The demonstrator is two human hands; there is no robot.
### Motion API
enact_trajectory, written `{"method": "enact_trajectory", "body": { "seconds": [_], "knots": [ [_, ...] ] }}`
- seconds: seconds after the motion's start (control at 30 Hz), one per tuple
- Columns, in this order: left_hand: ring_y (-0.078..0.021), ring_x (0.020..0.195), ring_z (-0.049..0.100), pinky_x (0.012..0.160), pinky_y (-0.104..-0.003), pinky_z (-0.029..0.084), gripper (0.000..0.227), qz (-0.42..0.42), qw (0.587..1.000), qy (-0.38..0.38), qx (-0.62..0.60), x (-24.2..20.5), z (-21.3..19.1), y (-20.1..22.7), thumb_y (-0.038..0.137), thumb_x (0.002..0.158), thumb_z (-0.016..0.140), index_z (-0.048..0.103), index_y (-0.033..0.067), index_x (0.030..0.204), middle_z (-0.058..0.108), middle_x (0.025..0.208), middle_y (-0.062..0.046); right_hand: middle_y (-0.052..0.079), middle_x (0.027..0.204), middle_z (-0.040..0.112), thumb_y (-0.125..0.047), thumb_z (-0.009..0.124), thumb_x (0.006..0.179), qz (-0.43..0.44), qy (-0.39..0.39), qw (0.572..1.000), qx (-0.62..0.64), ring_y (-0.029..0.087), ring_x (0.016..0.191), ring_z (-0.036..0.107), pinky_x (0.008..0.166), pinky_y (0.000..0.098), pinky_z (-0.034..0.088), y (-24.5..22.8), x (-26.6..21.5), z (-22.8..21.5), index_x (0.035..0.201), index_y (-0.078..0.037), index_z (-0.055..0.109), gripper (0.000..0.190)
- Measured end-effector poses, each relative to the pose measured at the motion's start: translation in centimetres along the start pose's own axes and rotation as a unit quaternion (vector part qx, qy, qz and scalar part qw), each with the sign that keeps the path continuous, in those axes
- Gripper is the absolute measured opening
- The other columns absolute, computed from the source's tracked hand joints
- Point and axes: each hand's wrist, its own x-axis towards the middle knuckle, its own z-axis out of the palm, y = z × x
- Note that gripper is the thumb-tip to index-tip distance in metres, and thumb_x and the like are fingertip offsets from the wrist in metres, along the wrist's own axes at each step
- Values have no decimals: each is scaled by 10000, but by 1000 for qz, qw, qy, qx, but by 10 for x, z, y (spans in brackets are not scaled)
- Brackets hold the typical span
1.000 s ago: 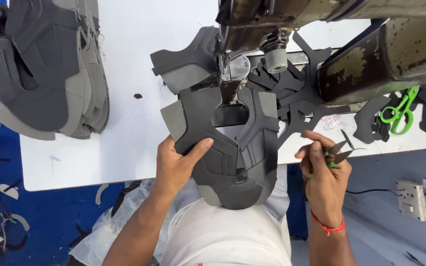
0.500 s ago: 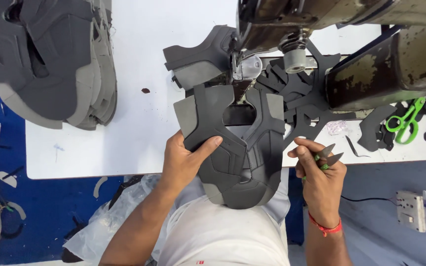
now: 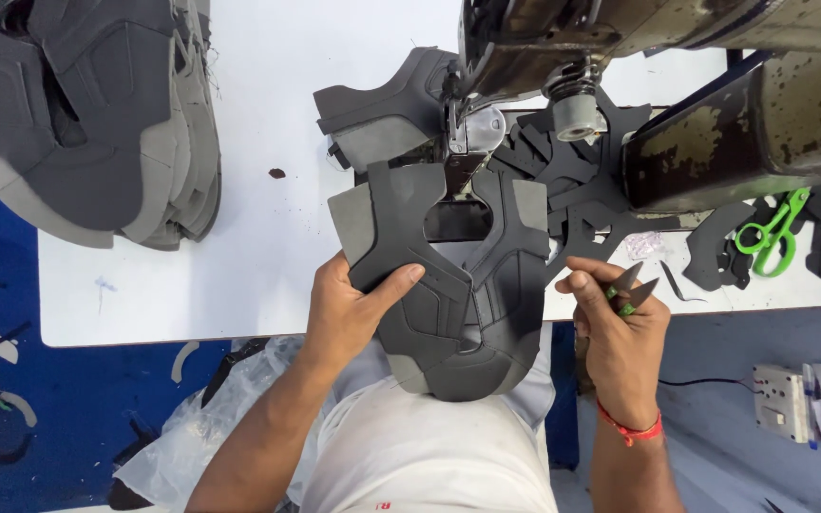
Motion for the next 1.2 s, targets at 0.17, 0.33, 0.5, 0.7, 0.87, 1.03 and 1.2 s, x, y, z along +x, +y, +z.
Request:
{"method": "enact_trajectory", "body": {
  "seconds": [0.17,0.33,0.5,0.7,0.87,1.03,1.2],
  "knots": [
    [-81,819,709,748,-265,594,280,-10,1000,1,7,0,0,3,209,858,820,734,17,1043,787,928,-30,48,841,745,-141,675,991,29,-39,998,-44,31,569,482,498,194,373,7,0,12,1143,-14,759,216],
    [-85,815,721,742,-263,599,283,-14,1000,-6,9,-3,-1,6,217,854,822,732,19,1037,791,922,-29,33,867,766,-189,632,1004,45,-125,991,-25,22,551,464,499,193,390,8,2,31,1181,-33,745,261],
    [-83,821,713,741,-257,593,265,4,1000,-4,3,-6,1,10,188,870,817,726,13,1047,787,926,-35,-6,841,755,-221,613,1004,69,-201,977,-19,26,552,466,491,207,394,1,5,46,1187,-47,761,293],
    [-77,821,711,736,-253,592,275,8,1000,-1,-5,-8,2,10,182,867,817,719,12,1060,784,931,-39,-59,623,553,-207,726,938,79,-201,974,-71,32,534,442,467,224,344,-8,-2,58,1142,-51,804,268],
    [-77,818,709,734,-256,592,283,-10,1000,-9,-14,-8,0,11,182,864,818,725,6,1066,789,932,-43,-66,620,562,-190,766,899,80,-185,975,-95,28,530,436,462,223,344,-8,-2,64,1124,-63,810,262],
    [-79,809,712,729,-259,595,291,-11,1000,-11,-15,-7,0,8,188,861,820,724,4,1064,790,924,-45,-65,619,562,-192,765,891,78,-179,974,-113,30,520,444,456,221,349,-15,-5,66,1119,-74,814,261],
    [-78,826,719,741,-257,597,305,13,999,-25,-19,-8,0,9,197,862,820,730,10,1085,796,939,-46,-66,649,604,-159,770,885,69,-177,977,-96,23,536,458,466,216,362,-14,-7,64,1098,-61,802,237]
  ]
}}
